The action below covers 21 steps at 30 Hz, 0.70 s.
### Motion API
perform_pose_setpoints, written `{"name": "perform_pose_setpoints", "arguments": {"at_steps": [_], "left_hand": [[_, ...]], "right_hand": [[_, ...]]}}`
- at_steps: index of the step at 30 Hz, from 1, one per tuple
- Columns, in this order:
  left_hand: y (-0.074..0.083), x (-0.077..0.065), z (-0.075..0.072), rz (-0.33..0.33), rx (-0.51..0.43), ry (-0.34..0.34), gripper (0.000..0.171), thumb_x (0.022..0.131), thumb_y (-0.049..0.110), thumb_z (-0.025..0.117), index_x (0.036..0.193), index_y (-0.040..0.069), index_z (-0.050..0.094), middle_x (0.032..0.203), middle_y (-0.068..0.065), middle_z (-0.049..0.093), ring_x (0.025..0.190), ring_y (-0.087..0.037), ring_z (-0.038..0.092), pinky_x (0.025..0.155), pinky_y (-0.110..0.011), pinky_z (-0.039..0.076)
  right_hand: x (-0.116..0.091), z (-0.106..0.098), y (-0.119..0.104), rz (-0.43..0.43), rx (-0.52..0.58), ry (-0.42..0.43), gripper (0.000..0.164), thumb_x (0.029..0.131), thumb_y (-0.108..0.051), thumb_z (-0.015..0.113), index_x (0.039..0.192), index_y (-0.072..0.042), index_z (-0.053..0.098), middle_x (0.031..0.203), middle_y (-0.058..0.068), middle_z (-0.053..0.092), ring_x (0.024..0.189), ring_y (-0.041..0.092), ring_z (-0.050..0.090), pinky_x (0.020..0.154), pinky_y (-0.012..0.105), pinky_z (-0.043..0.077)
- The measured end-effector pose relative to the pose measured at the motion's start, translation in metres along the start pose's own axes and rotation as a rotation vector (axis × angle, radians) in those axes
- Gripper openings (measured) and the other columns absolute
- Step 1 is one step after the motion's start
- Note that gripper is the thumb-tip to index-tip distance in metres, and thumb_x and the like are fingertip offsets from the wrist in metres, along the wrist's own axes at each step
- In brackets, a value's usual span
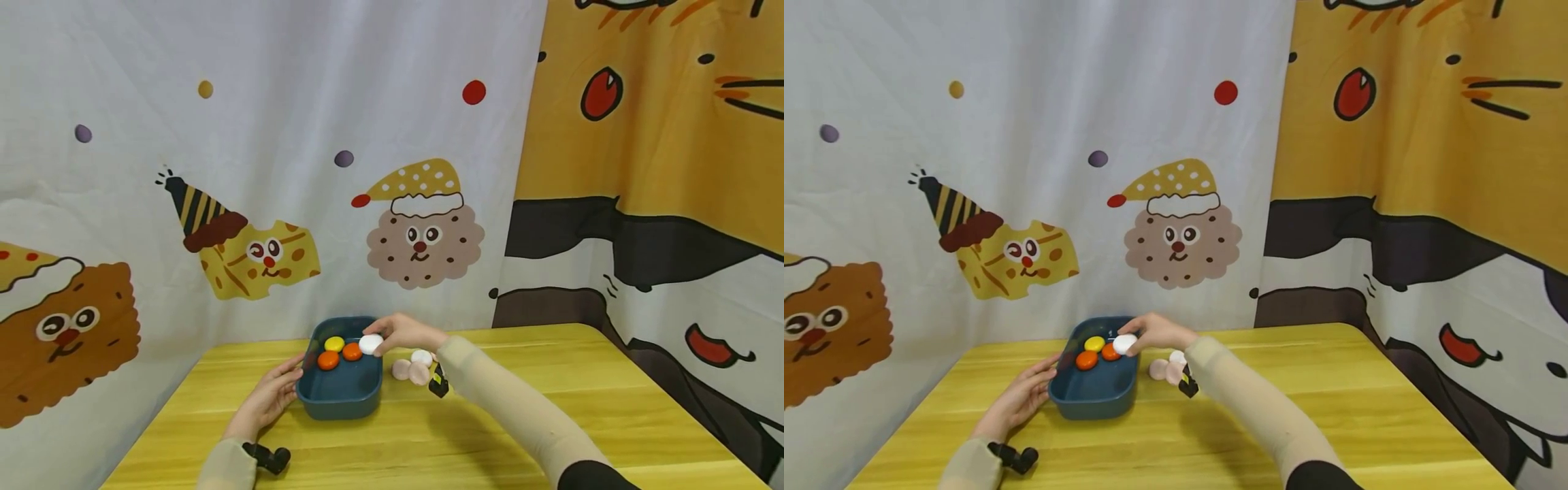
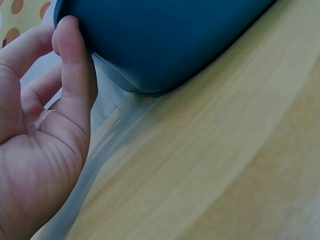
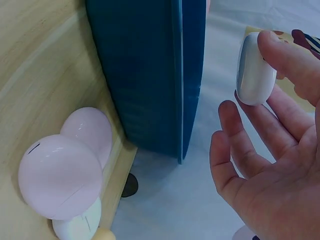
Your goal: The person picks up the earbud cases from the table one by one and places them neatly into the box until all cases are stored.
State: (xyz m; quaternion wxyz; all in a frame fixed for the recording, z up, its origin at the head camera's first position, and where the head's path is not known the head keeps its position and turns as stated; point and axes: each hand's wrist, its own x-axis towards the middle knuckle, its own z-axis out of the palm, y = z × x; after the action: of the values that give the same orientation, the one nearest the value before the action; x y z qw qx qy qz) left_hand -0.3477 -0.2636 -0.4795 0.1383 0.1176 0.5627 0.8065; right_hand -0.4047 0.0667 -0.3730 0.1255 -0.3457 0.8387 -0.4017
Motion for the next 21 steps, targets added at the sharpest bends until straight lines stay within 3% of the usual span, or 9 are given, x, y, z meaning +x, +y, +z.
{"name": "perform_pose_setpoints", "arguments": {"at_steps": [4,12,21], "left_hand": [[-0.001,0.000,-0.001,0.007,-0.013,-0.024,0.062,0.103,0.006,0.045,0.154,-0.002,0.011,0.099,-0.001,0.067,0.077,-0.007,0.063,0.066,-0.019,0.052],[-0.002,0.000,-0.002,-0.004,-0.007,-0.014,0.064,0.102,0.008,0.048,0.154,-0.001,0.012,0.103,-0.002,0.068,0.078,-0.008,0.063,0.066,-0.019,0.052],[-0.002,0.000,-0.001,0.002,0.017,-0.015,0.064,0.103,0.009,0.047,0.154,-0.001,0.010,0.106,-0.001,0.067,0.079,-0.006,0.063,0.067,-0.019,0.052]], "right_hand": [[0.003,0.002,-0.005,-0.005,-0.037,0.003,0.045,0.079,-0.016,0.082,0.122,-0.019,0.069,0.117,-0.006,0.066,0.106,0.023,0.061,0.084,0.029,0.051],[0.015,0.008,-0.005,0.007,-0.081,-0.022,0.048,0.077,-0.018,0.083,0.123,-0.019,0.068,0.120,-0.007,0.065,0.098,0.012,0.062,0.083,0.026,0.050],[0.023,0.018,-0.014,-0.030,-0.073,-0.048,0.047,0.078,-0.013,0.082,0.123,-0.009,0.068,0.116,-0.002,0.067,0.097,0.016,0.061,0.081,0.025,0.050]]}}
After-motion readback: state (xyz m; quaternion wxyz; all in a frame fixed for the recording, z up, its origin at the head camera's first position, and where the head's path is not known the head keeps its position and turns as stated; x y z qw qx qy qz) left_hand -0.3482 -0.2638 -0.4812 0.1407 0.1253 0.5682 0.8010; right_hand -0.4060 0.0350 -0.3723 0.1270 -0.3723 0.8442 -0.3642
